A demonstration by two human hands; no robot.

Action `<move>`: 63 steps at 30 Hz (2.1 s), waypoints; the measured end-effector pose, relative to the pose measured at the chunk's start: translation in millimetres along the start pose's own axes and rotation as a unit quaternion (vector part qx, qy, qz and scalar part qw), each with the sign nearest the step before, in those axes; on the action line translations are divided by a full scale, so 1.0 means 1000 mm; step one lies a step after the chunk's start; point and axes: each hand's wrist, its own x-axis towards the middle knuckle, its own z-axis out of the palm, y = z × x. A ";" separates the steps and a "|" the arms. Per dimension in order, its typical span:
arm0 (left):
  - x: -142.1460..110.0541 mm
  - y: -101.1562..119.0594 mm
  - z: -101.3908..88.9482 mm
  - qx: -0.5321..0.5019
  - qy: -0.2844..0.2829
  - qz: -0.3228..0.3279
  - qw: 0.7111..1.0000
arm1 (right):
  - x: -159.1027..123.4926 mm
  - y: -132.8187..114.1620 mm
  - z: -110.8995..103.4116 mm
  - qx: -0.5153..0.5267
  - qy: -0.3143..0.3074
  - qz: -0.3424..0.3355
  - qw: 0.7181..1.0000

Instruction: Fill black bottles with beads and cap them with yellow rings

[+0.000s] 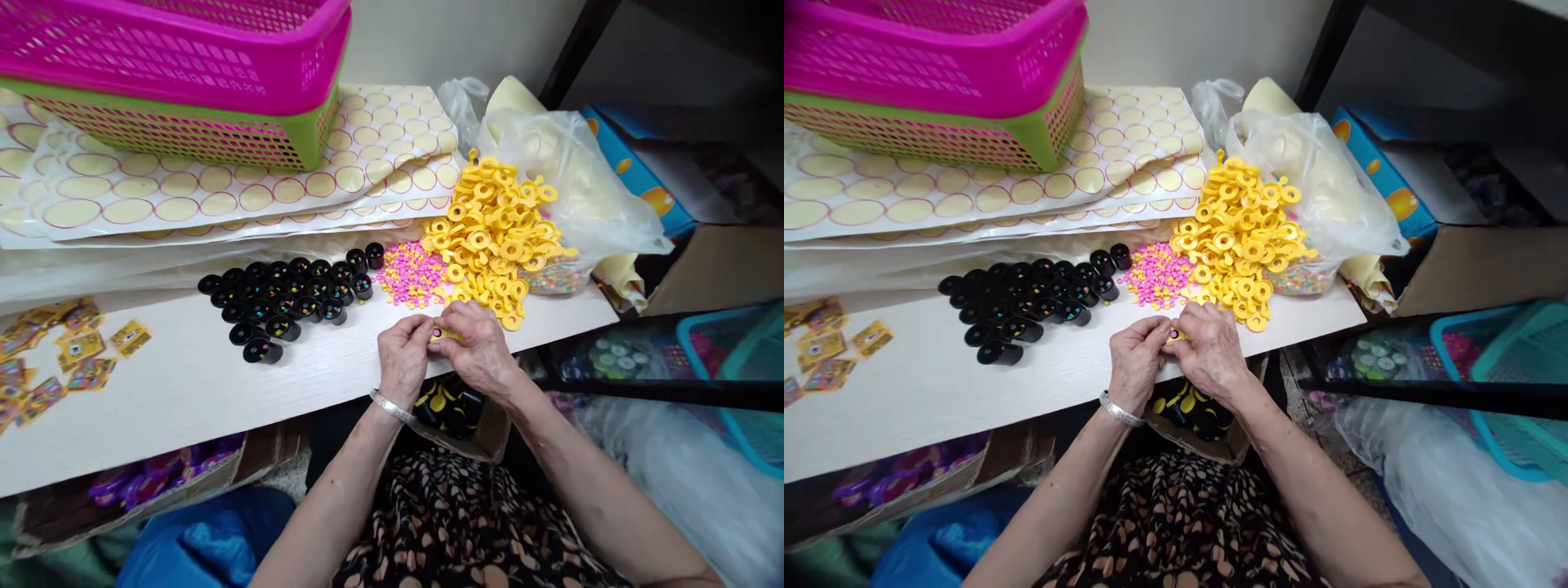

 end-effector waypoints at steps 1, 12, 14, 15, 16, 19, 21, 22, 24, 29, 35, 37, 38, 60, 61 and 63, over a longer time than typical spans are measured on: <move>0.001 -0.001 0.000 0.001 0.002 -0.004 1.000 | -0.001 -0.001 0.002 -0.004 0.010 0.005 1.000; 0.001 -0.003 0.000 0.063 -0.015 0.064 0.996 | -0.043 0.001 0.013 0.176 0.238 0.079 0.952; 0.000 -0.002 -0.003 0.059 -0.018 0.068 0.996 | -0.053 0.003 0.015 0.308 0.234 0.169 0.907; 0.000 -0.002 -0.005 0.057 -0.023 0.072 0.995 | -0.056 0.003 0.016 0.383 0.212 0.208 0.875; 0.000 -0.002 -0.007 0.060 -0.027 0.078 0.995 | -0.056 0.004 0.017 0.453 0.187 0.239 0.838; 0.002 -0.004 -0.015 0.116 -0.059 0.102 0.986 | -0.048 0.006 0.020 0.592 0.144 0.285 0.740; 0.005 -0.006 -0.017 0.163 -0.095 0.126 0.974 | -0.041 0.007 0.023 0.627 0.126 0.281 0.716; 0.005 -0.007 -0.018 0.180 -0.112 0.139 0.967 | -0.038 0.007 0.025 0.632 0.120 0.273 0.715; 0.005 -0.006 -0.017 0.197 -0.128 0.161 0.959 | -0.034 0.009 0.028 0.631 0.120 0.250 0.725; -0.010 0.005 -0.013 0.270 -0.136 0.265 0.916 | -0.035 0.013 0.019 0.574 0.134 0.170 0.790; -0.032 0.019 -0.011 0.341 -0.167 0.419 0.825 | -0.048 0.014 -0.010 0.593 -0.045 0.161 0.788; -0.038 0.022 -0.011 0.359 -0.177 0.441 0.803 | -0.052 0.013 -0.018 0.587 -0.087 0.153 0.790; -0.040 0.023 -0.011 0.362 -0.185 0.448 0.796 | -0.054 0.012 -0.022 0.586 -0.099 0.149 0.790; -0.052 0.004 -0.010 0.245 -0.277 0.341 0.865 | -0.083 0.003 -0.006 0.640 -0.093 0.248 0.721; -0.054 0.002 -0.010 0.249 -0.278 0.338 0.864 | -0.084 0.002 -0.006 0.641 -0.097 0.256 0.717; -0.058 -0.001 -0.009 0.254 -0.281 0.336 0.862 | -0.086 0.001 -0.004 0.643 -0.104 0.275 0.707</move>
